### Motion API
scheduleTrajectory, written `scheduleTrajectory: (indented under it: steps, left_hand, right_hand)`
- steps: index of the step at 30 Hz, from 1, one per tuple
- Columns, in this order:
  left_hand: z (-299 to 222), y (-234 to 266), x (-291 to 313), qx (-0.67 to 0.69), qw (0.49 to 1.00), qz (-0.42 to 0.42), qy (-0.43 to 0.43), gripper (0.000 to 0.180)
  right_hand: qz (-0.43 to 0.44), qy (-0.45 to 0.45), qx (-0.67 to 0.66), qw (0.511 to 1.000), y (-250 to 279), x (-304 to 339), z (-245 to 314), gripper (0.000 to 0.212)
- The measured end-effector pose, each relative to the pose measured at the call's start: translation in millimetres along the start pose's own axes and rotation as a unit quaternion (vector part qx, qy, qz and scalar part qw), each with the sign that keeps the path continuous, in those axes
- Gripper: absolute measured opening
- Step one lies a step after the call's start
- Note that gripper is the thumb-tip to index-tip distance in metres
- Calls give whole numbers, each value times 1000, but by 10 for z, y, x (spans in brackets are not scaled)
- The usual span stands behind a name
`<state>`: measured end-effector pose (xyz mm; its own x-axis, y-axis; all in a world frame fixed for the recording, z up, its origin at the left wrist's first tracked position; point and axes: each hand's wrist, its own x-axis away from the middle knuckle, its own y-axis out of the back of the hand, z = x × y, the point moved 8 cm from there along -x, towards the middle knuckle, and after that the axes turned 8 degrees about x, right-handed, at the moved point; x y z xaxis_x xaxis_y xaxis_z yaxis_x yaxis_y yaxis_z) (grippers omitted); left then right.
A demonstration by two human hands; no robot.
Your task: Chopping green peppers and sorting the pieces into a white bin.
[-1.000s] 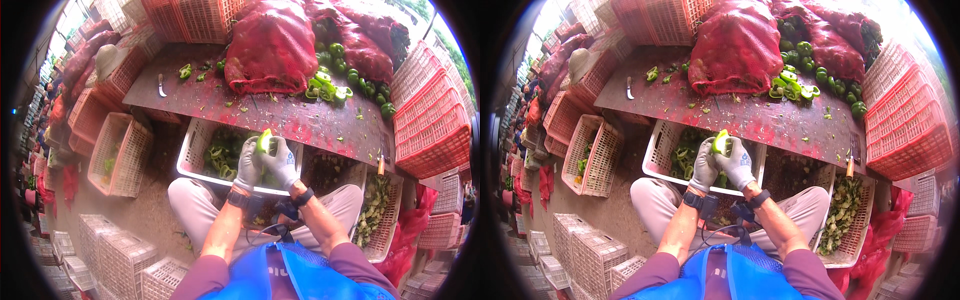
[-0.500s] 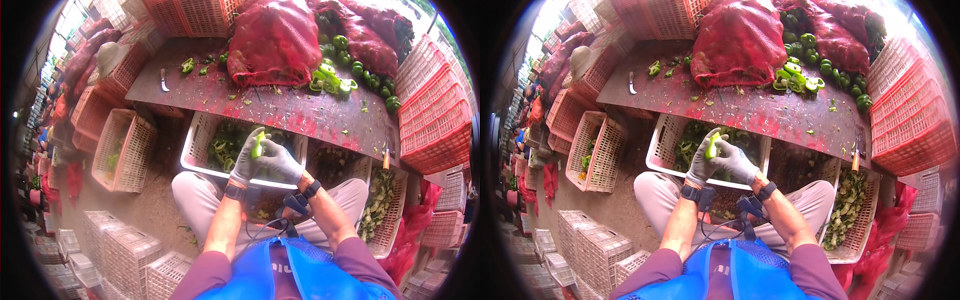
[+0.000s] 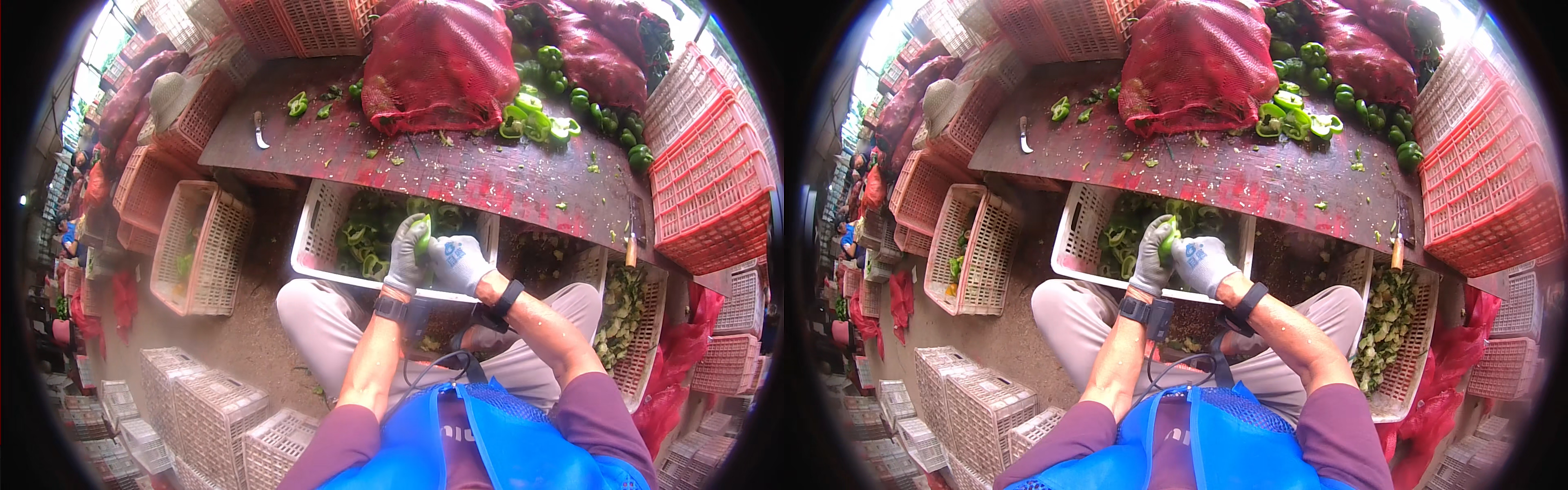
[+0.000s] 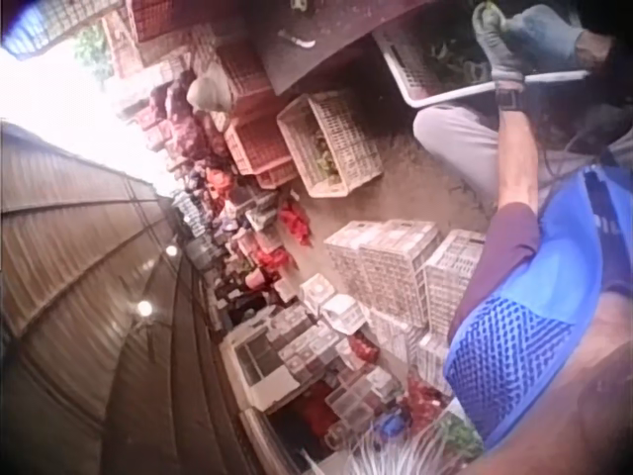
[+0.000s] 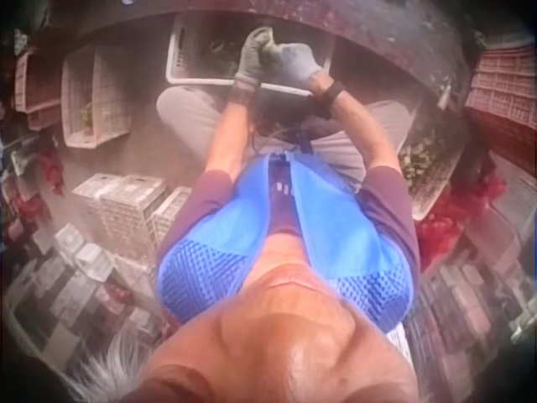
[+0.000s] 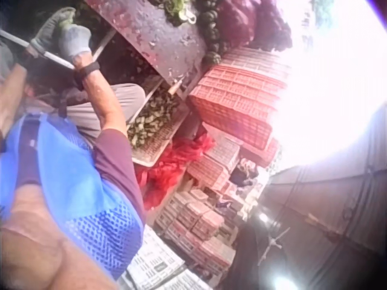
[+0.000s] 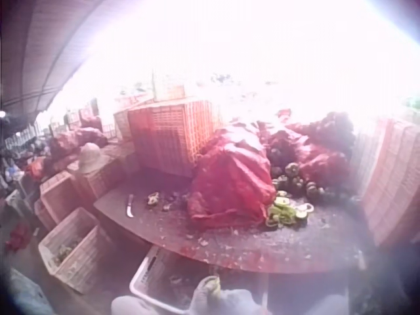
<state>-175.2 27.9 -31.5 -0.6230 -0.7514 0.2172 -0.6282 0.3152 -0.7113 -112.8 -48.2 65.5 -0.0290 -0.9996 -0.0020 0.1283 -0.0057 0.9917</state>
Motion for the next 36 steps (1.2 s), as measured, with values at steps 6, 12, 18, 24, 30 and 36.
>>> scheduleTrajectory:
  steps: [6,12,18,24,30,36]
  left_hand:
    - [-348,653,-192,-447,855,-146,-218,45]
    - [-65,1513,-285,-613,734,-273,-109,80]
    - [388,1177,-371,-562,817,-122,-54,64]
    - [511,824,-291,-480,876,-43,-25,55]
    - [595,770,-168,-436,900,-18,-4,49]
    - [710,794,-230,-401,915,-7,45,48]
  right_hand:
    - [-48,-98,-13,994,393,565,-994,15]
    - [131,-425,190,876,687,2574,-3005,34]
    - [34,-370,120,921,556,1872,-3299,47]
    - [-142,-400,103,899,561,-377,-3291,50]
    - [-114,-561,11,820,52,-1103,-3840,59]
    - [-154,-510,-92,841,162,-801,-3650,52]
